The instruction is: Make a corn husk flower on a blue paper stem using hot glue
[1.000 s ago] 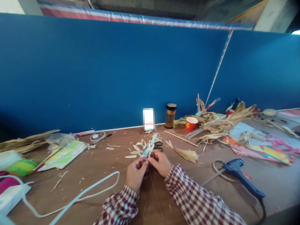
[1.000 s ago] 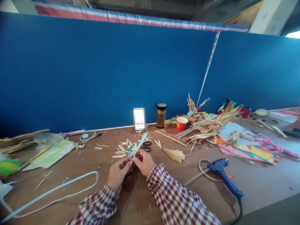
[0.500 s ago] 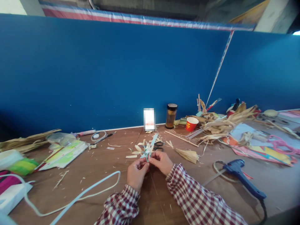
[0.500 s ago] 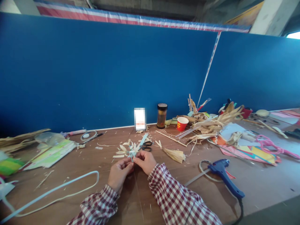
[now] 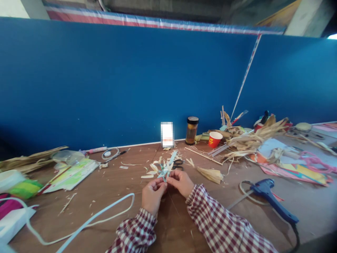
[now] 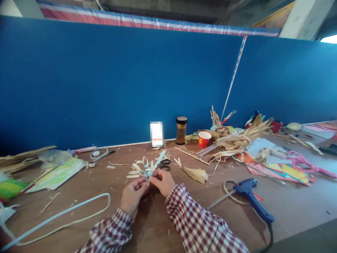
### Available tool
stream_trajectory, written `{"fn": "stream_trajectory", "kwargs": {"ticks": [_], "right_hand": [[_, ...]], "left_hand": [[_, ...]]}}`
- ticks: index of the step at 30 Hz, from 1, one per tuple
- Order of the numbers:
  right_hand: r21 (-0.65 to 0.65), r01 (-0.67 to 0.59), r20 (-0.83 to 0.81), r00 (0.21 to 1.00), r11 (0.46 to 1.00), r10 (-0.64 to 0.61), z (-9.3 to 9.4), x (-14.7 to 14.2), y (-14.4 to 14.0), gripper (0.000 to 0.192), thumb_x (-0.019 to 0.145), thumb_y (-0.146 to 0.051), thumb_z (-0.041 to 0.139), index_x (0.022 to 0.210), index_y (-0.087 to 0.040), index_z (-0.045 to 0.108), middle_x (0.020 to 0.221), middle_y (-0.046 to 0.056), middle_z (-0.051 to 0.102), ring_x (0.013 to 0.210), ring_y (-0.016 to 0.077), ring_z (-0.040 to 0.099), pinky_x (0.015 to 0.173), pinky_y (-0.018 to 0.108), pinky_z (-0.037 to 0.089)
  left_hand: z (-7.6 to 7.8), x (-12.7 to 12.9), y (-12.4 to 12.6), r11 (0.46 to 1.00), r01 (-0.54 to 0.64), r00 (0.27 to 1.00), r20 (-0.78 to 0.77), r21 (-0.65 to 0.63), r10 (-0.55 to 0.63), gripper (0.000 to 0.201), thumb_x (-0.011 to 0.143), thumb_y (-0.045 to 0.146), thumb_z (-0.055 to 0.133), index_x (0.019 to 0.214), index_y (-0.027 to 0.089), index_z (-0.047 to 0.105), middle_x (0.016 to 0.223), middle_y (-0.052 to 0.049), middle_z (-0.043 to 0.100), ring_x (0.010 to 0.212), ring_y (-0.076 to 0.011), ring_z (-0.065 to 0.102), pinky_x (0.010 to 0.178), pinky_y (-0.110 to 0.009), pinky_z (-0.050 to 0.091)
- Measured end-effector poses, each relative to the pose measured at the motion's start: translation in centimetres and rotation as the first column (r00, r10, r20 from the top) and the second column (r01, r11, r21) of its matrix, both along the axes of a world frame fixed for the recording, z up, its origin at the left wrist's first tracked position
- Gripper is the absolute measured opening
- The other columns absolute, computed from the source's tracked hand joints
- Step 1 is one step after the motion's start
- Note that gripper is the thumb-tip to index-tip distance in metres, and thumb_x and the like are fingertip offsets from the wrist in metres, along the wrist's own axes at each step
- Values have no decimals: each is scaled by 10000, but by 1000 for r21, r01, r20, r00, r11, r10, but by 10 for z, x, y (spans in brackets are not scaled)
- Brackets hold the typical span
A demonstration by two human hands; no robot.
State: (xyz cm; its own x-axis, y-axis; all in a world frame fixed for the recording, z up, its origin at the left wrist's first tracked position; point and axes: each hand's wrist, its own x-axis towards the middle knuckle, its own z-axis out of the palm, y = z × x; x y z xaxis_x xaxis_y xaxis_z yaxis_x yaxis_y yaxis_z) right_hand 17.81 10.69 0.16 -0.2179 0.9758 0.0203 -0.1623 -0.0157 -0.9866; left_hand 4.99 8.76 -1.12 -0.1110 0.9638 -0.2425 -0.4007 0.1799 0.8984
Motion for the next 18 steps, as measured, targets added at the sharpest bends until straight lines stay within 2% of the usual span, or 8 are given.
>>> {"fn": "stream_trajectory", "kwargs": {"ticks": [6,11,18], "right_hand": [[-2,18,9,1000,1000,-18,-1,1,0,278,597,-389,701,648,-169,538,588,-39,545,525,93,456,534,240,361],[25,29,40,999,999,-30,-4,2,2,269,612,-388,694,653,-167,546,576,-43,526,509,85,422,512,231,342],[67,49,56,997,997,-52,-7,3,3,285,621,-409,691,666,-171,541,608,-39,542,564,98,463,584,243,386]], "left_hand": [[-4,-1,3,1000,11,1000,-7,-29,-12,311,497,100,792,781,108,664,644,-42,712,557,-126,645,526,-192,528],[-9,-2,4,1000,25,999,-20,-9,-25,346,476,131,807,796,109,676,669,-49,716,594,-142,654,550,-208,537],[-4,-3,2,999,49,998,-46,10,-49,420,461,213,819,838,102,673,730,-71,724,645,-161,661,589,-222,527]]}}
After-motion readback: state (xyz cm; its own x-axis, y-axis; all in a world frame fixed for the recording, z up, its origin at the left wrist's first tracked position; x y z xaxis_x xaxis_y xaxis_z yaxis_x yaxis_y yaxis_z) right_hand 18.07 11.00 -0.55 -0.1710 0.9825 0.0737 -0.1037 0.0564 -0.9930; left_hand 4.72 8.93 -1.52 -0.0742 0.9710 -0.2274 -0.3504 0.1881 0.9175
